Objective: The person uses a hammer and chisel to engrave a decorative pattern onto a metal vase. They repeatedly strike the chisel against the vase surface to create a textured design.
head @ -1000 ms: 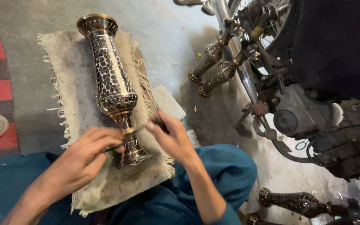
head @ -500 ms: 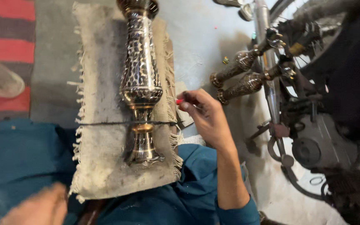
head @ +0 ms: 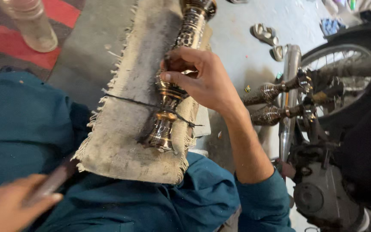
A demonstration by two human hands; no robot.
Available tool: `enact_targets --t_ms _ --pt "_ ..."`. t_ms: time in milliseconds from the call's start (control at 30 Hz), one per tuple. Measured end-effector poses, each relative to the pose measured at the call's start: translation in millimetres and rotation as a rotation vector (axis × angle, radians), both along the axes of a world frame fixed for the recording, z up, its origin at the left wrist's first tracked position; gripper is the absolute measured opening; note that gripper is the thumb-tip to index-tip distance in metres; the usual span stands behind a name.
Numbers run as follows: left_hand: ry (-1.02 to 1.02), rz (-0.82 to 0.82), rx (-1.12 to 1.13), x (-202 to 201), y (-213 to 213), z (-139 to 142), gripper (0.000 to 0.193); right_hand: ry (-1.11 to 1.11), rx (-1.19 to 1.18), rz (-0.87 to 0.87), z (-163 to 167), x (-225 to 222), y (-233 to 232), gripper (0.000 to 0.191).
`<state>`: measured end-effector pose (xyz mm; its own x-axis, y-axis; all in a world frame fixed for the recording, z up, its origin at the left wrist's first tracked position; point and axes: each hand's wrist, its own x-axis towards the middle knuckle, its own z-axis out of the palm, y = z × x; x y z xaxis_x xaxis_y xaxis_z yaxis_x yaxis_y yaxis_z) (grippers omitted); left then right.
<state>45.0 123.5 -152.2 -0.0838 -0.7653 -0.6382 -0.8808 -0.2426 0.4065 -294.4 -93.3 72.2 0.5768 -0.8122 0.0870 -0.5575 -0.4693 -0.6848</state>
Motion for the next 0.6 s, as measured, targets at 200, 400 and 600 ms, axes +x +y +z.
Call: enact_targets --t_ms 200,400,600 --pt "0.489 0.683 -0.343 25 -5 -18 0.059 0.21 -0.124 0.15 2 27 -13 0.026" --pt "0.767 0.481 -0.554 -10 -40 28 0.053 0.289 -0.177 0.158 4 42 -17 0.029" --pt "0.667 0.458 -0.807 -32 -75 80 0.049 0.301 -0.196 0.149 2 47 -11 0.027"
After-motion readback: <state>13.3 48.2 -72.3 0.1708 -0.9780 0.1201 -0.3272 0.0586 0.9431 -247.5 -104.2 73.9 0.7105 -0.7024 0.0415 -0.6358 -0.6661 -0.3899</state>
